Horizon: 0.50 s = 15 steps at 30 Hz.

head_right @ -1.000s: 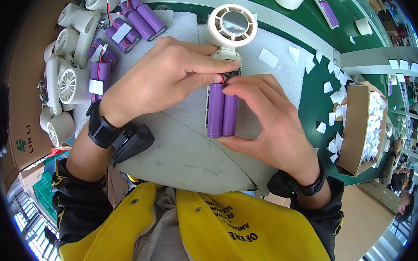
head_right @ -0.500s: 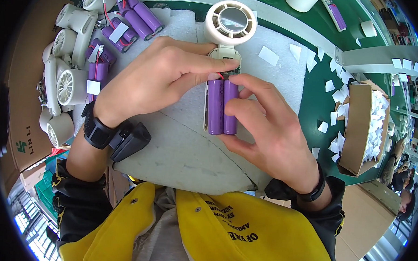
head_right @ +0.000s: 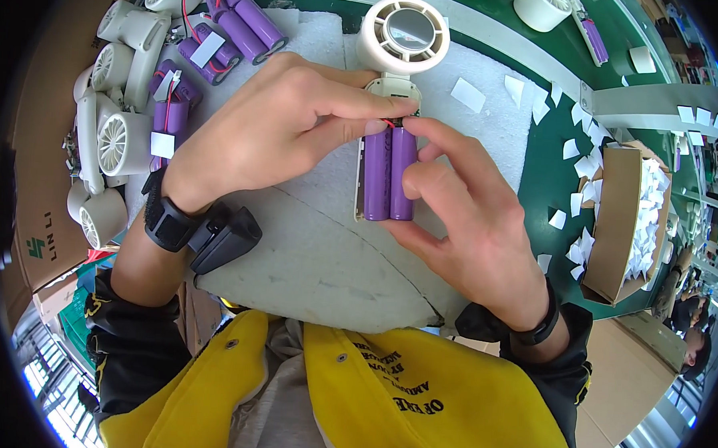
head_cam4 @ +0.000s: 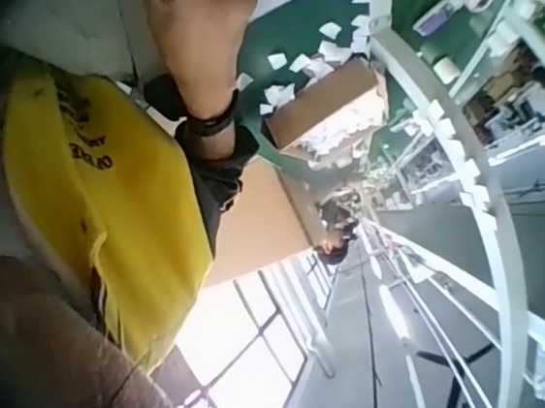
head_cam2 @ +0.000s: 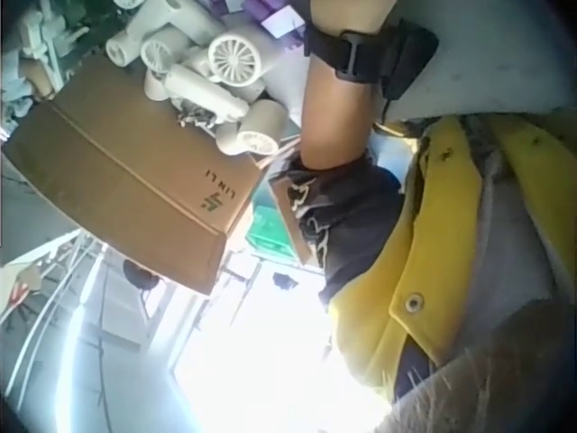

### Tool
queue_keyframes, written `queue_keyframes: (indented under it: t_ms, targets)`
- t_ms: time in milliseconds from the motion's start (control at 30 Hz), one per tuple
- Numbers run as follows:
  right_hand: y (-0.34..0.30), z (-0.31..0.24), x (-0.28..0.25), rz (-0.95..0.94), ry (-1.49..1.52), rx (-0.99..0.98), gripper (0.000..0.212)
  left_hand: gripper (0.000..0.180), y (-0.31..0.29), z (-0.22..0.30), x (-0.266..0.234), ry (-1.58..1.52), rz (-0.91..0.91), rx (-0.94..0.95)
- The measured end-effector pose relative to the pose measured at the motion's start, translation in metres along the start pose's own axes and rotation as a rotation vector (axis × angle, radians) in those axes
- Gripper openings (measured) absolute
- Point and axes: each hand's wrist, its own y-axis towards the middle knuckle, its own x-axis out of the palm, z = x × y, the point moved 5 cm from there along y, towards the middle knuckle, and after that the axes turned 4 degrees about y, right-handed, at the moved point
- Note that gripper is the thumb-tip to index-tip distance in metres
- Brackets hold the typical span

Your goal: The person connects a battery pack to a circuit board, fits them into a fan housing, and then removes them to repeat the process.

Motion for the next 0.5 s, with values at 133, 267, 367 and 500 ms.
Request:
queue_keyframes:
  t_ms: [133,267,367,500]
  targets:
    - [0.001,0.001,0.002,-0.005,0.074,0.135,0.047,0.03,-0.001,0.0,-0.001,-0.009,-0.008,-0.048]
    - [0.001,0.005,0.009,0.011,0.114,0.2,0.053,0.035,0.004,0.001,-0.003,-0.087,-0.07,-0.06]
    - [0.005,0.009,0.009,0.008,0.127,0.208,0.059,0.043,0.004,-0.002,-0.004,-0.124,-0.138,-0.138]
    - [0.011,0.015,0.007,-0.024,0.165,0.171,0.068,0.042,0.0,-0.008,0.001,-0.255,-0.095,-0.244]
